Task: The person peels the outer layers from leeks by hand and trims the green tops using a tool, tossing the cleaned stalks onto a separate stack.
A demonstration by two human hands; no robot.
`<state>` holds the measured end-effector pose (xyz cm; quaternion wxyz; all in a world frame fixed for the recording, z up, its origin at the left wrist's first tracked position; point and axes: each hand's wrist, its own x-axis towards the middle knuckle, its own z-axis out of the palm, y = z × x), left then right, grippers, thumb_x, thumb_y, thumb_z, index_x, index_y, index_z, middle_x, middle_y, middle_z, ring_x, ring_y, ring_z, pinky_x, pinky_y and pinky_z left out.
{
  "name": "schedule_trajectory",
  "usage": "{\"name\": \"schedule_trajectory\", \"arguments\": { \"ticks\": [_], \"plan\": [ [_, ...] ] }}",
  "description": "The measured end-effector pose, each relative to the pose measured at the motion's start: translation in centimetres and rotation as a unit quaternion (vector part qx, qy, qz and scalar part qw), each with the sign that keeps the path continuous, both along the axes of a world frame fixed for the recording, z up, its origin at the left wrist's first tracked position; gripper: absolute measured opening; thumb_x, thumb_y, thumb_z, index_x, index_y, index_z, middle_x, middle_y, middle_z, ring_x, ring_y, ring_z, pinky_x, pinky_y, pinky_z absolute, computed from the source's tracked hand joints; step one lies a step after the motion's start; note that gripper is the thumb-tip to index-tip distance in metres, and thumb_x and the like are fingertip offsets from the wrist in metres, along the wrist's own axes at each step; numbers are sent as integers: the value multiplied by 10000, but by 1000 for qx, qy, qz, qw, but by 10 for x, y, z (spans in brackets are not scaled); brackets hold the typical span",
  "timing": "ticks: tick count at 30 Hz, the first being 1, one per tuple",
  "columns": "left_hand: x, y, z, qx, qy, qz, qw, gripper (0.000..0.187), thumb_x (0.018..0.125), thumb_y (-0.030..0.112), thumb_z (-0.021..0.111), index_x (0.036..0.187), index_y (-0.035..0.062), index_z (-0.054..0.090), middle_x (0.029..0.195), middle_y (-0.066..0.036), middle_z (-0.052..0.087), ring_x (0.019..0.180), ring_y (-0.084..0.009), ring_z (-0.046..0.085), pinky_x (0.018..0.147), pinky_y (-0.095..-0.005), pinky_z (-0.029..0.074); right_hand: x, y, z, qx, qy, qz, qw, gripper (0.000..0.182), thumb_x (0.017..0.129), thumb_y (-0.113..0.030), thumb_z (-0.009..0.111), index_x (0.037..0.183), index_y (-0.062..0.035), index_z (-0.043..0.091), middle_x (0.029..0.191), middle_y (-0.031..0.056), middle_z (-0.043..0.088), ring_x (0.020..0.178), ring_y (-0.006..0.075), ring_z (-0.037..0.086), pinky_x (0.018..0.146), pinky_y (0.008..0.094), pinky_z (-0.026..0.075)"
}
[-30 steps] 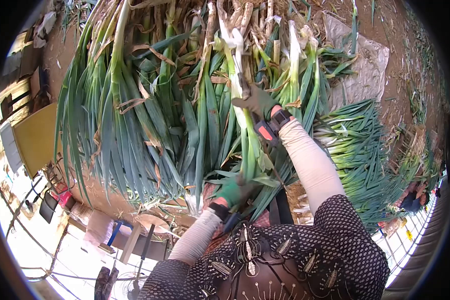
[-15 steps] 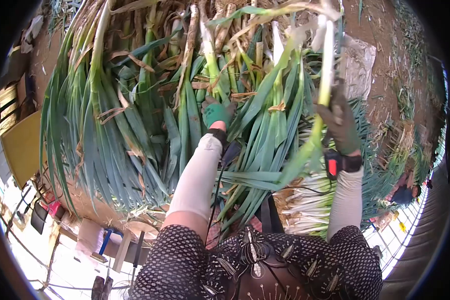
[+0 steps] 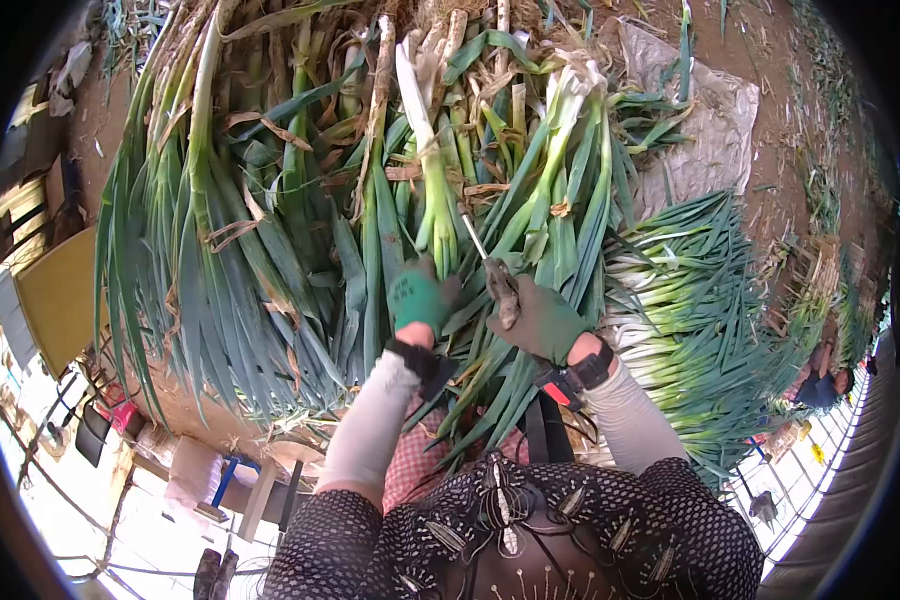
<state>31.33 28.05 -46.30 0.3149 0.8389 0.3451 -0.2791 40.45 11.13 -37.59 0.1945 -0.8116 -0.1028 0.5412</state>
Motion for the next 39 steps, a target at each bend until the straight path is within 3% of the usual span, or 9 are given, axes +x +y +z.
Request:
{"name": "schedule_trajectory", "arguments": {
  "ticks": [6, 15, 19, 22, 28, 31, 33, 37, 39],
  "plan": [
    [-42, -4, 11, -54, -18, 43, 997, 392, 739, 314, 674, 1030, 53, 654, 1000, -235, 642, 926, -414, 624, 803, -483, 499, 7, 39, -16, -33, 41, 65, 996, 421, 820, -362, 644, 958, 33, 602, 833, 233, 670, 809, 346, 676, 725, 425, 522],
    [-63, -14, 21, -40, -27, -1, 999, 378, 740, 343, 680, 954, 38, 620, 989, -208, 650, 927, -395, 626, 804, -502, 495, 72, 102, -87, 52, -35, 72, 995, 395, 763, -389, 654, 788, 3, 696, 731, 204, 681, 719, 327, 688, 708, 399, 544],
    [-71, -15, 22, -46, -30, 2, 998, 387, 742, 335, 685, 966, 29, 609, 969, -204, 645, 916, -394, 623, 787, -499, 492, 118, 146, -108, -6, -33, 139, 990, 252, 843, -288, 580, 990, -111, 681, 1029, 214, 679, 917, 362, 675, 770, 440, 544],
    [-77, -17, 20, -41, -53, 8, 998, 385, 731, 308, 690, 974, 22, 603, 908, -205, 639, 878, -402, 621, 759, -498, 484, 125, 148, -117, 3, -26, 207, 978, 388, 773, -385, 609, 1030, -113, 707, 1039, 229, 680, 925, 362, 681, 801, 401, 548],
    [-87, -22, 26, -51, -51, -3, 997, 363, 744, 312, 693, 961, 32, 614, 895, -207, 639, 868, -396, 621, 753, -500, 483, 88, 116, -117, -9, 38, 49, 998, 570, 725, -492, 694, 1057, -28, 693, 986, 229, 694, 942, 347, 676, 854, 379, 518],
    [-87, -25, 31, -55, -46, -17, 997, 354, 754, 333, 697, 935, 38, 622, 891, -203, 641, 861, -394, 622, 750, -499, 483, 87, 129, -124, -36, -12, -26, 999, 587, 693, -532, 737, 977, -20, 701, 934, 199, 705, 871, 313, 675, 822, 383, 515],
    [-89, -34, 28, -45, -62, -28, 997, 357, 760, 352, 702, 921, 41, 630, 889, -200, 642, 854, -395, 623, 748, -499, 483, 82, 135, -113, 112, 30, -66, 991, 561, 669, -525, 777, 780, -2, 608, 829, 136, 672, 759, 256, 637, 758, 371, 515],
    [-70, -21, 45, -137, -77, -55, 986, 522, 698, 462, 807, 943, 37, 630, 883, -182, 637, 841, -375, 628, 740, -458, 498, 80, 105, -133, 153, -39, -96, 983, 528, 690, -411, 797, 966, -4, 605, 847, 86, 649, 773, 205, 627, 718, 344, 508],
    [-76, 2, 18, -87, -276, -46, 956, 596, 663, 440, 854, 1035, 26, 641, 965, -164, 649, 861, -352, 636, 774, -430, 511, 96, 62, -76, 276, 39, -203, 938, 561, 782, -335, 789, 1157, 27, 583, 972, 100, 656, 826, 204, 639, 784, 336, 527]
  ]
}}
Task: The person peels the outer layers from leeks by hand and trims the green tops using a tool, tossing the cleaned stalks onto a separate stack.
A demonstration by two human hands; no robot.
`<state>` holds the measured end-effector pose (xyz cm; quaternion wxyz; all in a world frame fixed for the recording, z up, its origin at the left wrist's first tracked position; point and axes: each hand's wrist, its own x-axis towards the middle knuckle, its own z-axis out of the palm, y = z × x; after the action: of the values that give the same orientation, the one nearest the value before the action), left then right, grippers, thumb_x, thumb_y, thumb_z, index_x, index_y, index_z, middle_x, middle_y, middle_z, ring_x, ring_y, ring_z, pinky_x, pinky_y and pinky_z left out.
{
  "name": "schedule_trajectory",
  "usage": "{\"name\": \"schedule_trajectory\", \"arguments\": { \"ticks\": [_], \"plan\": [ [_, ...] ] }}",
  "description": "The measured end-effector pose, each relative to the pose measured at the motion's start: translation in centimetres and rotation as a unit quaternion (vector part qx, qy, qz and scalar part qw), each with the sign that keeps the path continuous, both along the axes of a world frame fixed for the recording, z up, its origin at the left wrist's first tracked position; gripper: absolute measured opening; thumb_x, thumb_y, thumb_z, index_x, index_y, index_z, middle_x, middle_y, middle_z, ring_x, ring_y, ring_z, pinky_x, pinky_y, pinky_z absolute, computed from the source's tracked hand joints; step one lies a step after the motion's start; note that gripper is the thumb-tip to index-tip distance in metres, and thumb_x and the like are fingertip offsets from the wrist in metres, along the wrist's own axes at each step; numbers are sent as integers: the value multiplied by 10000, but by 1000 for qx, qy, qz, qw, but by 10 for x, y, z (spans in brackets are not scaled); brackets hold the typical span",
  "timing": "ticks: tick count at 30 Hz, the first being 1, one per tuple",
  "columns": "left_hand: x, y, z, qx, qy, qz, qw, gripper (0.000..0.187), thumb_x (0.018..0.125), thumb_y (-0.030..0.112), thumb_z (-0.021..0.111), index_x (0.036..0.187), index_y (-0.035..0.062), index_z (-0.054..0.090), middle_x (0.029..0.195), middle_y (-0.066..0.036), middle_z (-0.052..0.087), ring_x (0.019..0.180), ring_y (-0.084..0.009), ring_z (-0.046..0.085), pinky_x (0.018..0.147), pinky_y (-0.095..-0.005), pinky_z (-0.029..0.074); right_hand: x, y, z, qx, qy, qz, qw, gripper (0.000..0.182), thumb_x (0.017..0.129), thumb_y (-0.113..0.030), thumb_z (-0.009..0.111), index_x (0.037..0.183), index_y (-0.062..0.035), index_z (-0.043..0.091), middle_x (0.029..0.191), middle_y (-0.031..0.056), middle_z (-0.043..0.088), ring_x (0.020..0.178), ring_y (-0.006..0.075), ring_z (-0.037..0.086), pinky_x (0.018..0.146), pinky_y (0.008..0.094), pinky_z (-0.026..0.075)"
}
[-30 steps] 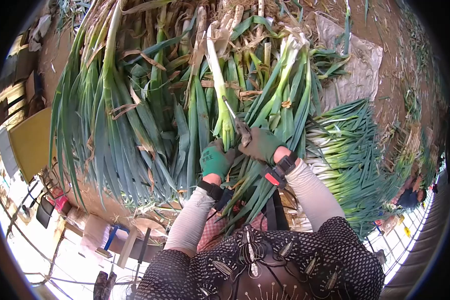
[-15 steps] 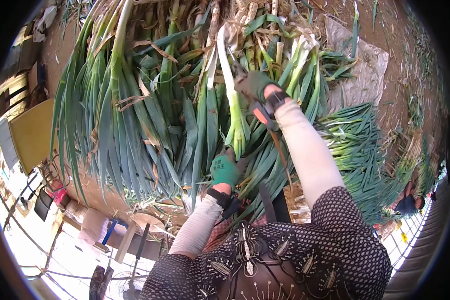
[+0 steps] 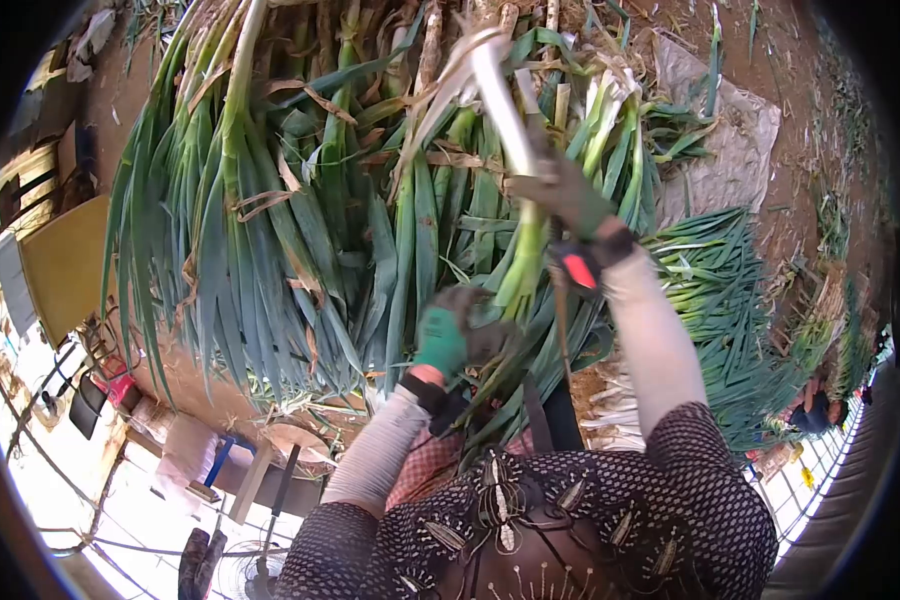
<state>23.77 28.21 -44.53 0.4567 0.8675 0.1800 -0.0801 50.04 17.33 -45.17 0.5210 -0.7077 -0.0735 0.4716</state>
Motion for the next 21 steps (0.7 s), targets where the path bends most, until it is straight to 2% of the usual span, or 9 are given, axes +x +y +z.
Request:
{"name": "schedule_trajectory", "arguments": {
  "ticks": [3, 5, 8, 12, 13, 16, 17, 18, 21],
  "plan": [
    [14, 44, -21, 102, 99, 199, 970, 625, 703, 444, 809, 1127, 55, 565, 1084, -206, 605, 977, -393, 598, 825, -480, 484, 15, -65, 116, -26, -78, -86, 993, 539, 833, -241, 763, 1250, 31, 556, 1087, 102, 627, 935, 160, 608, 850, 303, 499],
    [-4, 69, -84, 254, 117, 171, 945, 709, 683, 437, 820, 1187, 39, 516, 1137, -204, 567, 987, -398, 599, 829, -482, 491, 18, -87, 192, -146, -131, -91, 976, 418, 813, -223, 738, 1109, 39, 603, 980, 85, 594, 813, 152, 562, 727, 275, 457],
    [14, 77, -98, 263, 295, 119, 911, 763, 664, 432, 825, 1221, 32, 491, 1226, -193, 533, 1029, -412, 589, 838, -487, 504, 8, -144, 239, 4, 14, -167, 986, 717, 794, -140, 650, 1416, 29, 335, 1097, 125, 602, 839, 193, 600, 721, 285, 487],
    [28, 76, -108, 124, 379, 170, 901, 745, 685, 342, 789, 1247, -17, 457, 1135, -239, 616, 996, -407, 628, 840, -483, 517, 1, -120, 196, -40, -96, -122, 987, 649, 820, -140, 718, 1377, 7, 419, 1110, 90, 596, 884, 158, 581, 762, 298, 489],
    [24, 66, -108, 153, 309, 185, 920, 773, 691, 328, 769, 1280, -35, 424, 964, -248, 669, 890, -392, 669, 832, -452, 524, 2, -109, 171, -93, -138, -110, 980, 624, 826, -156, 746, 1355, 6, 457, 1110, 81, 595, 897, 146, 574, 774, 302, 489],
    [35, 53, -72, -1, 233, 182, 955, 728, 710, 309, 754, 1261, -41, 432, 997, -276, 653, 953, -375, 671, 832, -425, 516, 6, -86, 49, -357, -285, -93, 885, 417, 813, -275, 722, 1057, 1, 528, 935, 205, 671, 883, 372, 667, 774, 460, 524],
    [35, 45, -58, -46, 182, 190, 964, 736, 715, 307, 752, 1264, -58, 424, 968, -283, 643, 958, -359, 675, 812, -404, 510, 8, -71, 28, -432, -257, -40, 864, 392, 858, -316, 616, 1093, -19, 513, 932, 254, 667, 866, 449, 654, 751, 520, 516],
    [29, 35, -64, 40, 113, 169, 978, 808, 720, 314, 755, 1331, -60, 383, 1011, -303, 635, 966, -356, 671, 817, -403, 512, -1, -69, -13, -459, -299, -31, 836, 438, 841, -376, 633, 1094, -39, 513, 903, 238, 661, 841, 450, 647, 804, 504, 509],
    [38, 34, -41, -53, 257, 172, 950, 964, 721, 327, 753, 1484, 37, 241, 1166, -328, 604, 1049, -349, 652, 892, -404, 506, -35, -22, 23, -396, -246, 56, 883, 409, 862, -357, 567, 1129, -55, 502, 905, 238, 669, 876, 457, 652, 834, 506, 512]
  ]
}}
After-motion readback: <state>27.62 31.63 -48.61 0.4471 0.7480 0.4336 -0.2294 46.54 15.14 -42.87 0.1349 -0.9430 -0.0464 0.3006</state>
